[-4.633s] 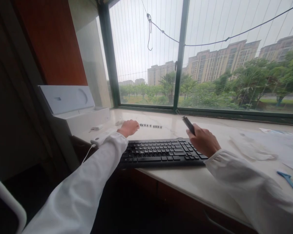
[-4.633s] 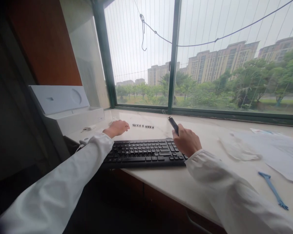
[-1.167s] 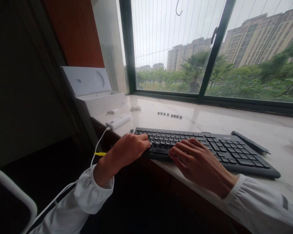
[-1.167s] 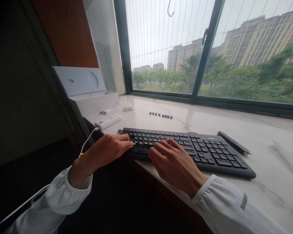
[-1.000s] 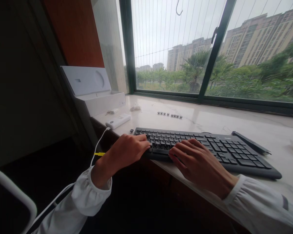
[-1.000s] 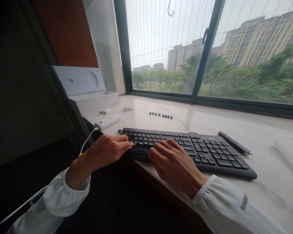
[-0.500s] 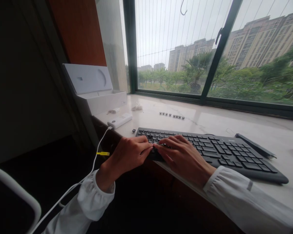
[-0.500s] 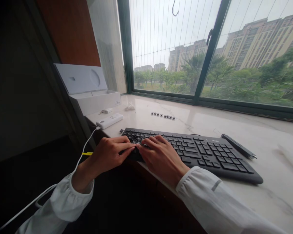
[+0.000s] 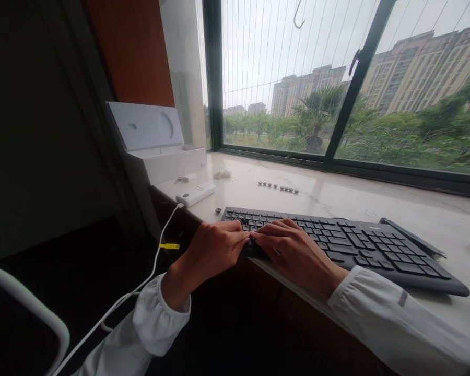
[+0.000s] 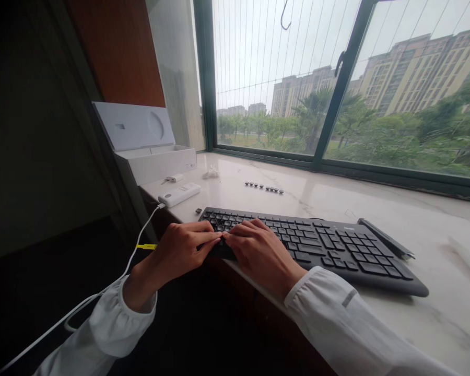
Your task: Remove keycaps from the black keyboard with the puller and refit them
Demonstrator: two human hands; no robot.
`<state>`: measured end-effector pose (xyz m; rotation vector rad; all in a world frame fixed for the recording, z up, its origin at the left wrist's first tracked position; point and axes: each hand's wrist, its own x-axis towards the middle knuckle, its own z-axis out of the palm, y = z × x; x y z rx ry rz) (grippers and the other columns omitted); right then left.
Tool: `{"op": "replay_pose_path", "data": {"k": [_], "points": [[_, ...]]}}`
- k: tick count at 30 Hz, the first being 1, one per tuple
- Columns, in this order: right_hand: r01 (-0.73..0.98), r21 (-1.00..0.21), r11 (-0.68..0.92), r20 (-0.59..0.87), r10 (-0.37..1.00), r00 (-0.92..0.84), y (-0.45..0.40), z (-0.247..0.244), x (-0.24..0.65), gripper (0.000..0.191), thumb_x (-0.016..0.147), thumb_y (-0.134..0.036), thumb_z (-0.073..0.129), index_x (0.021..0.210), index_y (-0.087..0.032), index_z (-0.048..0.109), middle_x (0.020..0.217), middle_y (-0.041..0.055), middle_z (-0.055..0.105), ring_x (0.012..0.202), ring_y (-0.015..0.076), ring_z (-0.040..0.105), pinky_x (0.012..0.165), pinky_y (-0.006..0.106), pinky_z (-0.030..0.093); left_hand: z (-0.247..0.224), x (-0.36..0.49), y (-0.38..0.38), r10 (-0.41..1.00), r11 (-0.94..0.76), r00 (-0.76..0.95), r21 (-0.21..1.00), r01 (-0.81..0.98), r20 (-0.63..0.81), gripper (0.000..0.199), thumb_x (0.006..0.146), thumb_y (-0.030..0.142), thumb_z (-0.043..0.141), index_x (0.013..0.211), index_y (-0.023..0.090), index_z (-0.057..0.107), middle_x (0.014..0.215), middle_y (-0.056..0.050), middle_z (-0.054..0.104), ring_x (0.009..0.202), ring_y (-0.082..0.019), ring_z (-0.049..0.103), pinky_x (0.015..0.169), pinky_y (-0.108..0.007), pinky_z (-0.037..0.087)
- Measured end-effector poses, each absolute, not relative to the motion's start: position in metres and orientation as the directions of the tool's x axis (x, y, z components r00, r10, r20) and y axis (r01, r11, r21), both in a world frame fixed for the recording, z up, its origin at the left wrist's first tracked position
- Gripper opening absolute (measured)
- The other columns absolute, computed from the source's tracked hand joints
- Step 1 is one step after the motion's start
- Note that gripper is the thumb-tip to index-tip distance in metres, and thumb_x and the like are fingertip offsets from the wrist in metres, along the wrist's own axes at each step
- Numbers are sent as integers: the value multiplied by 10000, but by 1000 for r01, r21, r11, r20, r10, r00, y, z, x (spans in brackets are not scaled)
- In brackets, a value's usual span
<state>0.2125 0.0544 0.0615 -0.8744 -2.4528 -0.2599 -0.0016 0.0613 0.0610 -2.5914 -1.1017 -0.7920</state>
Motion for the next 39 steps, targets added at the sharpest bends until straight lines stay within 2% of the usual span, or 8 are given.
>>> {"op": "replay_pose_path", "data": {"k": [4, 10, 15, 22, 26, 33, 39], "points": [[626, -27, 779, 529, 543, -652, 55, 60, 213, 226, 964, -180, 448, 962, -202, 673, 897, 48, 682, 850, 154, 611, 801, 328, 394, 60, -1, 62, 620, -688, 561, 36, 725, 549, 280, 977, 320, 458, 875, 256, 710, 833, 5, 673, 741, -116, 633, 582, -255, 386], [625, -47, 779, 519, 554, -651, 56, 60, 213, 245, 967, -170, 428, 976, -197, 671, 913, 52, 670, 854, 156, 608, 807, 326, 408, 57, 1, 61, 637, -672, 537, 57, 739, 553, 266, 978, 325, 452, 1017, 290, 713, 866, 4, 683, 768, -130, 642, 618, -263, 416], [616, -74, 784, 519, 558, -647, 56, 60, 213, 260, 977, -195, 426, 1008, -205, 684, 921, 53, 672, 851, 157, 611, 813, 330, 422, 57, 2, 59, 662, -658, 499, 115, 744, 559, 244, 966, 314, 479, 1009, 287, 718, 882, 7, 684, 774, -128, 645, 645, -260, 437], [661, -226, 716, 535, 658, -530, 58, 59, 211, 255, 966, -255, 479, 1087, -264, 703, 962, 31, 687, 874, 158, 620, 823, 324, 443, 58, 2, 65, 708, -655, 428, 296, 695, 561, 156, 915, 281, 584, 965, 285, 731, 875, 21, 687, 728, -110, 618, 656, -237, 448], [691, -242, 681, 527, 690, -496, 58, 57, 211, 261, 964, -275, 480, 1115, -277, 693, 977, 25, 687, 887, 166, 624, 858, 347, 442, 67, 1, 74, 732, -658, 439, 377, 651, 520, 107, 884, 268, 632, 894, 263, 739, 851, 20, 699, 723, -115, 615, 686, -236, 453], [693, -220, 687, 518, 684, -514, 55, 57, 211, 264, 977, -268, 457, 1135, -240, 667, 1004, 29, 677, 920, 164, 611, 886, 360, 409, 91, -4, 88, 690, -724, 606, 351, 594, 396, 77, 839, 260, 691, 894, 284, 739, 891, 47, 711, 776, -116, 642, 700, -216, 455], [704, -179, 687, 521, 673, -525, 54, 58, 210, 277, 981, -241, 437, 1140, -225, 663, 981, 30, 673, 899, 158, 607, 865, 349, 398, 84, -9, 90, 628, -777, 631, 315, 546, 456, 96, 857, 268, 674, 925, 274, 741, 918, 23, 722, 841, -136, 669, 754, -224, 485]]}}
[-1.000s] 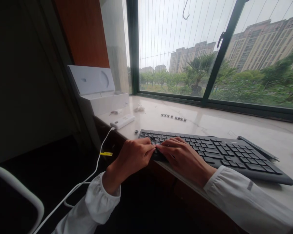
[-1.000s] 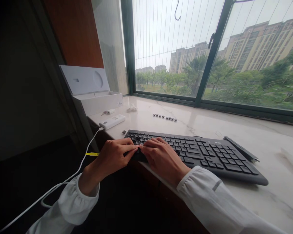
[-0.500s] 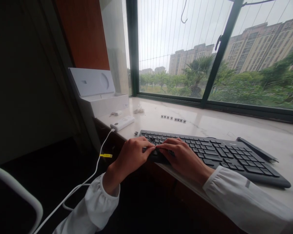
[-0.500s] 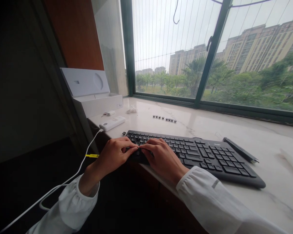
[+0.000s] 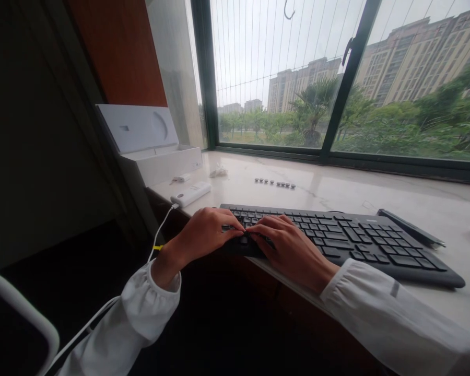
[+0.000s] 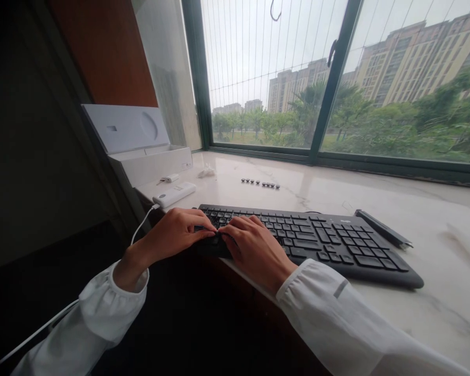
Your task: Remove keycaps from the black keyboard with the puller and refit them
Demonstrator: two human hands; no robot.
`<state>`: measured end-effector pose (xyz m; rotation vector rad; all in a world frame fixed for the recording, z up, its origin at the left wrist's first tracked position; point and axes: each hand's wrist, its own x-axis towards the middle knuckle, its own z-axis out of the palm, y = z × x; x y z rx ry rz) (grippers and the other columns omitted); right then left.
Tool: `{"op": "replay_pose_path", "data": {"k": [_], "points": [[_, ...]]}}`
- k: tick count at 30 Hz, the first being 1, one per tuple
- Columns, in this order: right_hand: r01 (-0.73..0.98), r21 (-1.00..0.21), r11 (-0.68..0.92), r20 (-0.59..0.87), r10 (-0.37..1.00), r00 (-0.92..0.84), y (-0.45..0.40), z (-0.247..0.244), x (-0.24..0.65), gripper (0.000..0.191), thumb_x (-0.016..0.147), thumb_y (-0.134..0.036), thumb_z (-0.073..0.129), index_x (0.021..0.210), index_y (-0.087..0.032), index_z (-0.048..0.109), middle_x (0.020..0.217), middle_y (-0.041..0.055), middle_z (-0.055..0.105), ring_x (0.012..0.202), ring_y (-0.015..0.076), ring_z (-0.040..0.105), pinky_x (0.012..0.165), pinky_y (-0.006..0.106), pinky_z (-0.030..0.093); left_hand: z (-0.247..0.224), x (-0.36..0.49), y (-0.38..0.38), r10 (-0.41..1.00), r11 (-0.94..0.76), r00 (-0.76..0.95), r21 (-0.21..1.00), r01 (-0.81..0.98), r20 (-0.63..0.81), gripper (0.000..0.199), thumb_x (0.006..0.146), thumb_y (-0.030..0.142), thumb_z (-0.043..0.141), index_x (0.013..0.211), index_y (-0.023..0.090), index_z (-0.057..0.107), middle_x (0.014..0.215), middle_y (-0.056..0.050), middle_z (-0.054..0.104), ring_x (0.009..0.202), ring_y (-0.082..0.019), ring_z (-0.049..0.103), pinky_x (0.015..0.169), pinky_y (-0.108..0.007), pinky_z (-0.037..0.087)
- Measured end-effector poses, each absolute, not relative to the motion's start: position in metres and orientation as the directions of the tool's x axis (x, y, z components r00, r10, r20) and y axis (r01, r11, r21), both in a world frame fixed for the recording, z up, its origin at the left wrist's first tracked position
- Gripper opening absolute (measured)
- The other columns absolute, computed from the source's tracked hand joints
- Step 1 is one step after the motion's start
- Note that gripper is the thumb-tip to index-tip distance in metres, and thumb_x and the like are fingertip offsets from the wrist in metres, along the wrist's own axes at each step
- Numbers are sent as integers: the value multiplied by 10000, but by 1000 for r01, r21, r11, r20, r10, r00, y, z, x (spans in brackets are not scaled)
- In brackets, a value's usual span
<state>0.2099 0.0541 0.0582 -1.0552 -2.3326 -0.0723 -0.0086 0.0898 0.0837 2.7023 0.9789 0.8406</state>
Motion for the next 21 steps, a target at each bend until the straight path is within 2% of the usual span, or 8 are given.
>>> {"op": "replay_pose_path", "data": {"k": [12, 18, 21], "points": [[725, -187, 663, 540, 686, -488, 52, 58, 210, 262, 967, -233, 454, 1110, -225, 673, 975, 34, 675, 901, 160, 609, 869, 344, 382, 63, -11, 87, 542, -828, 580, 267, 493, 609, 136, 901, 271, 620, 957, 274, 744, 941, 29, 729, 837, -112, 683, 787, -211, 519], [737, -200, 646, 536, 702, -470, 52, 58, 210, 270, 961, -225, 466, 1142, -223, 666, 978, 38, 679, 898, 161, 612, 872, 349, 382, 59, -11, 87, 585, -782, 454, 320, 535, 672, 90, 855, 270, 686, 925, 275, 742, 895, 53, 722, 712, -67, 639, 614, -152, 486], [740, -202, 642, 540, 703, -462, 52, 58, 210, 261, 957, -224, 476, 1133, -223, 669, 983, 40, 683, 904, 163, 612, 873, 351, 386, 60, -11, 89, 597, -781, 474, 332, 529, 647, 93, 857, 281, 684, 930, 282, 741, 901, 56, 722, 742, -73, 649, 648, -156, 494]]}}
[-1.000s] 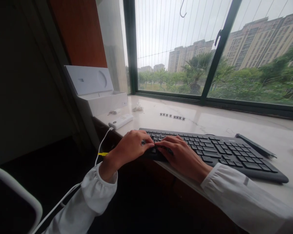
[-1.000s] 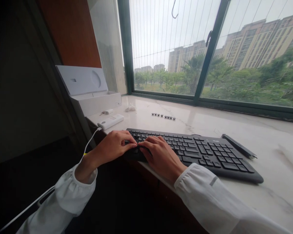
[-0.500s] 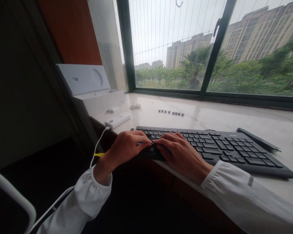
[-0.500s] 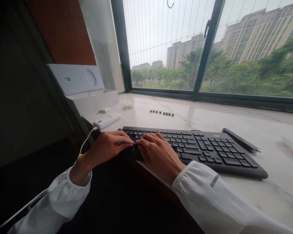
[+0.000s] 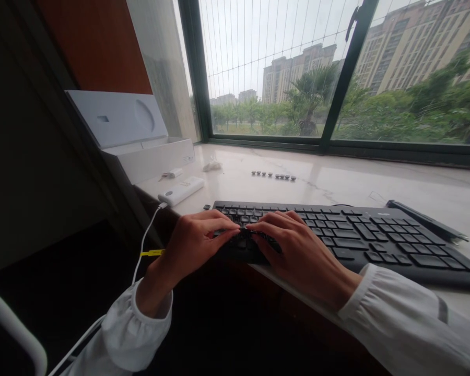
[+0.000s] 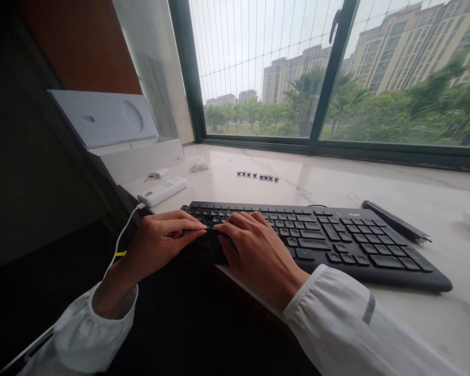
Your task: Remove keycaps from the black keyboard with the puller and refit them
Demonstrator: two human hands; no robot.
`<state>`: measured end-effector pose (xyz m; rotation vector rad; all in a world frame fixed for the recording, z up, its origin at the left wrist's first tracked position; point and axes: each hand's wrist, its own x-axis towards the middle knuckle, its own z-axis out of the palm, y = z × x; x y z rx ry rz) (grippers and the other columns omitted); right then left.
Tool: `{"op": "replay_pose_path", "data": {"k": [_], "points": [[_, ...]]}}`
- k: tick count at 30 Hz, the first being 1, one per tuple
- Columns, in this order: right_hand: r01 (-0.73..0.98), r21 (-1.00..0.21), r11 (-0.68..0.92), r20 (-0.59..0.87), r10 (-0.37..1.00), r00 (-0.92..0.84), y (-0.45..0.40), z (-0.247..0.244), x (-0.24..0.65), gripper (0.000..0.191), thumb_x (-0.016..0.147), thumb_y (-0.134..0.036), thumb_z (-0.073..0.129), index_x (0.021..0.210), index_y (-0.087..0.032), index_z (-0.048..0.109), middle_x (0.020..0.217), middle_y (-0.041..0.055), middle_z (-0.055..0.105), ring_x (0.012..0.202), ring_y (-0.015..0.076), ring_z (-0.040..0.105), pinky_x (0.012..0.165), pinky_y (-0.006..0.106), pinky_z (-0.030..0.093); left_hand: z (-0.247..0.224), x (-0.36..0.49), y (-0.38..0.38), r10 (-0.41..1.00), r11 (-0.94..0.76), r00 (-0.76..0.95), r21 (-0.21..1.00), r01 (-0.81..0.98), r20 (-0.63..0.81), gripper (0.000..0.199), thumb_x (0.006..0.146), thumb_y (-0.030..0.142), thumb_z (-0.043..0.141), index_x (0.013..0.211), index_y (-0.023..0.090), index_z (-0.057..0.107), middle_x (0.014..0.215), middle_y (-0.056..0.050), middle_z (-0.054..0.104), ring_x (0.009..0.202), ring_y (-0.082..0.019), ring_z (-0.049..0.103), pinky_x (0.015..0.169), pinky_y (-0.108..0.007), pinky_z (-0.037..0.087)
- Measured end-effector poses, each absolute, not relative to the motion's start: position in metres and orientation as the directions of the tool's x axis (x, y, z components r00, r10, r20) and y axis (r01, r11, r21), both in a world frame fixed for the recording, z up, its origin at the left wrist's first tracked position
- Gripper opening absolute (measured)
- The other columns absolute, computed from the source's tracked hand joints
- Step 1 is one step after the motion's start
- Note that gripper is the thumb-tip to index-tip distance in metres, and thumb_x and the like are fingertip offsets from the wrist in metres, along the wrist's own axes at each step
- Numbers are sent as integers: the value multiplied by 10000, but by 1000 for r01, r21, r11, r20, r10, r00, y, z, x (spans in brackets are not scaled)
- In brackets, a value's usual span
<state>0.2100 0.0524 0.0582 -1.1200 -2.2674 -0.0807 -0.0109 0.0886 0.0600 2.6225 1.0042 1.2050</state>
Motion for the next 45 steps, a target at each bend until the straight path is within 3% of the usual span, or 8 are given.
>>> {"op": "replay_pose_path", "data": {"k": [4, 10, 19, 24, 41, 45], "points": [[742, -206, 638, 541, 706, -457, 52, 58, 210, 253, 952, -222, 490, 1127, -220, 672, 983, 44, 683, 899, 161, 607, 864, 349, 394, 63, -11, 90, 583, -800, 542, 312, 512, 606, 105, 876, 274, 658, 941, 288, 740, 923, 54, 723, 814, -95, 673, 755, -185, 510], [730, -215, 648, 539, 703, -465, 50, 59, 210, 271, 952, -198, 486, 1127, -253, 686, 955, 31, 680, 866, 148, 606, 853, 339, 397, 64, -13, 89, 527, -838, 592, 256, 482, 610, 122, 894, 246, 632, 962, 270, 730, 949, 46, 724, 826, -90, 679, 775, -179, 521], [734, -205, 647, 542, 699, -465, 50, 60, 209, 268, 949, -199, 490, 1072, -277, 715, 938, 38, 676, 828, 145, 605, 834, 339, 411, 68, -17, 82, 396, -869, 687, 7, 495, 609, 229, 920, 163, 562, 1089, 261, 680, 1031, 38, 720, 877, -97, 692, 778, -176, 554], [739, -200, 644, 539, 702, -465, 50, 59, 209, 278, 946, -193, 494, 1093, -285, 710, 952, 34, 678, 840, 146, 609, 846, 332, 411, 65, -19, 78, 380, -860, 704, -52, 508, 600, 271, 918, 130, 548, 1140, 244, 655, 1087, 22, 712, 908, -103, 697, 814, -175, 560], [734, -191, 651, 534, 697, -479, 50, 60, 210, 307, 944, -194, 488, 1156, -293, 686, 987, 42, 681, 851, 147, 609, 844, 341, 414, 58, -20, 78, 429, -873, 660, 97, 477, 616, 286, 901, 109, 557, 1118, 254, 672, 1081, 17, 712, 919, -103, 695, 818, -174, 564], [732, -184, 657, 540, 689, -483, 50, 59, 210, 317, 937, -183, 496, 1167, -296, 684, 994, 43, 684, 863, 146, 618, 850, 335, 416, 58, -20, 76, 444, -860, 659, 82, 504, 607, 278, 909, 116, 536, 1106, 254, 677, 1084, 9, 711, 935, -113, 693, 814, -188, 568]]}}
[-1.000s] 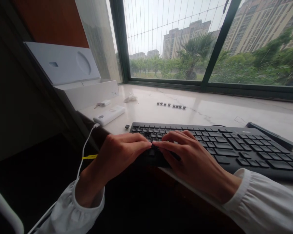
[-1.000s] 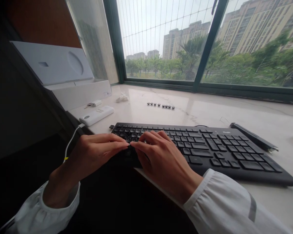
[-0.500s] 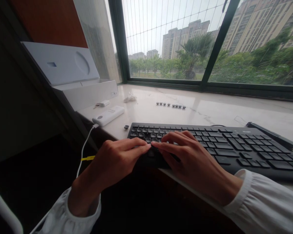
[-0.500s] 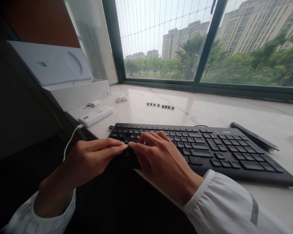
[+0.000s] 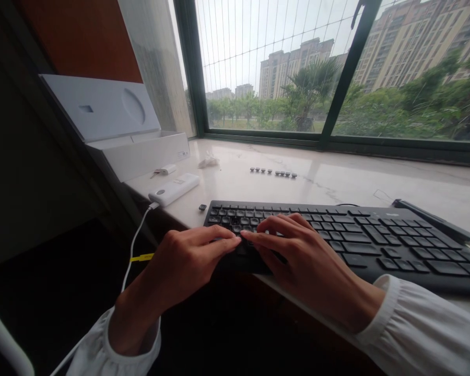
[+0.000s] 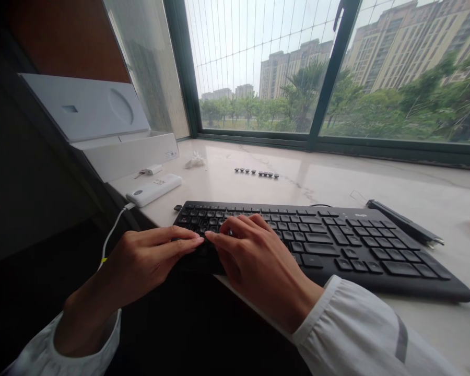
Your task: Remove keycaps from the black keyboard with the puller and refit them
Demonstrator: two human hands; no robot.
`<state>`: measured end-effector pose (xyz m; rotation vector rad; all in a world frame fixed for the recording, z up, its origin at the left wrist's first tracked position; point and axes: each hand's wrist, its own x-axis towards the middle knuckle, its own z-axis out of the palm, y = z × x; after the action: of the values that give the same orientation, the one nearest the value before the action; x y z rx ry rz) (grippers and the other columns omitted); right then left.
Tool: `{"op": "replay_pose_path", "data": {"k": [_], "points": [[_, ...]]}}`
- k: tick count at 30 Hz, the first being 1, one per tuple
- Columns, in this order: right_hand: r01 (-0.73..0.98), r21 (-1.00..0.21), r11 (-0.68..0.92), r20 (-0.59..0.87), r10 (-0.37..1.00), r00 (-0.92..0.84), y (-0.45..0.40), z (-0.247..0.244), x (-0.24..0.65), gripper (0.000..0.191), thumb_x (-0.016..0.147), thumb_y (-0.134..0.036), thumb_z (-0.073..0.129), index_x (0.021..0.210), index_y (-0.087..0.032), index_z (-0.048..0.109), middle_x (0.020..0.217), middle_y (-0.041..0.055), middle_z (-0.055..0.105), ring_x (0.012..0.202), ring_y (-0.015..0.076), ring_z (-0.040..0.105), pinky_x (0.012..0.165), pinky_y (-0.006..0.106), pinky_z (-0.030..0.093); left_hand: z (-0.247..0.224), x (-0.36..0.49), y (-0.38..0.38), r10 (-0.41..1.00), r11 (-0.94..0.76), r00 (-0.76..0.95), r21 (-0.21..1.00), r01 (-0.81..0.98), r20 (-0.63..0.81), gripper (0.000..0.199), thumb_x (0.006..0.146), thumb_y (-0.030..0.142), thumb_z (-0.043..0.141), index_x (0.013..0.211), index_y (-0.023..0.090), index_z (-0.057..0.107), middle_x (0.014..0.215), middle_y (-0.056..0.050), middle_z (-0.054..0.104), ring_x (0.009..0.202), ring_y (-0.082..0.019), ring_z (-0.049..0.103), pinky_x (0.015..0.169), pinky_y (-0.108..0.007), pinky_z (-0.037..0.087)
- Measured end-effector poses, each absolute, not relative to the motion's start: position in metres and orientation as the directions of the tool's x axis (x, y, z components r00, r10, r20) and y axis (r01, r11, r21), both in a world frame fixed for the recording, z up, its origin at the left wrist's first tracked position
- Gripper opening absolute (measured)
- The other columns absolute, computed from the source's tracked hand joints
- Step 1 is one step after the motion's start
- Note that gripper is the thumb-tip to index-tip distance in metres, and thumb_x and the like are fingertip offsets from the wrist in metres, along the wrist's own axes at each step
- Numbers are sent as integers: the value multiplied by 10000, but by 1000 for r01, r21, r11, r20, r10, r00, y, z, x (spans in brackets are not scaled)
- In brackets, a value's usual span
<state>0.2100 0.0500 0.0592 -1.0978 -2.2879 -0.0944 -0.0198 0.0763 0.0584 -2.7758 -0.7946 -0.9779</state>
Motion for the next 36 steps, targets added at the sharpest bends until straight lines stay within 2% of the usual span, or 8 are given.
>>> {"op": "replay_pose_path", "data": {"k": [6, 14, 20, 26, 32, 36], "points": [[724, -196, 662, 548, 686, -479, 49, 60, 210, 289, 944, -210, 508, 1153, -295, 689, 989, 33, 691, 866, 141, 622, 840, 329, 403, 55, -20, 73, 416, -844, 661, -6, 537, 624, 256, 893, 212, 609, 1138, 264, 666, 1074, 15, 718, 905, -119, 690, 777, -210, 565], [783, -220, 582, 562, 732, -386, 53, 62, 208, 188, 916, -298, 591, 1051, -275, 719, 948, 28, 715, 853, 159, 640, 816, 348, 383, 47, -17, 71, 415, -824, 595, 7, 566, 689, 253, 869, 216, 637, 1101, 295, 699, 1033, 15, 739, 798, -127, 694, 740, -243, 567], [753, -309, 582, 535, 760, -369, 54, 62, 203, 159, 902, -224, 608, 984, -290, 726, 902, -3, 717, 822, 141, 635, 804, 338, 369, 45, -13, 71, 478, -811, 520, 129, 571, 708, 235, 865, 236, 656, 1085, 309, 694, 1024, 52, 742, 869, -131, 698, 815, -256, 558], [760, -353, 546, 538, 783, -313, 55, 61, 204, 80, 876, -297, 656, 921, -282, 721, 893, -9, 724, 821, 159, 639, 806, 355, 355, 49, -6, 68, 586, -759, 453, 260, 597, 672, 193, 868, 327, 667, 1058, 329, 701, 1003, 71, 745, 903, -127, 700, 821, -229, 547], [796, -375, 476, 522, 818, -243, 56, 61, 205, 133, 867, -354, 662, 791, -256, 708, 836, -3, 718, 763, 168, 632, 799, 370, 352, 53, 2, 67, 635, -726, 442, 293, 622, 634, 312, 845, 355, 691, 1154, 328, 661, 1046, 65, 739, 738, -120, 691, 740, -233, 551], [816, -352, 458, 508, 826, -244, 56, 62, 204, 174, 903, -331, 609, 782, -237, 691, 821, 13, 704, 773, 176, 621, 797, 373, 352, 55, 5, 71, 651, -721, 451, 313, 618, 610, 409, 827, 367, 710, 1224, 339, 617, 1041, 71, 740, 606, -101, 639, 704, -232, 536]]}}
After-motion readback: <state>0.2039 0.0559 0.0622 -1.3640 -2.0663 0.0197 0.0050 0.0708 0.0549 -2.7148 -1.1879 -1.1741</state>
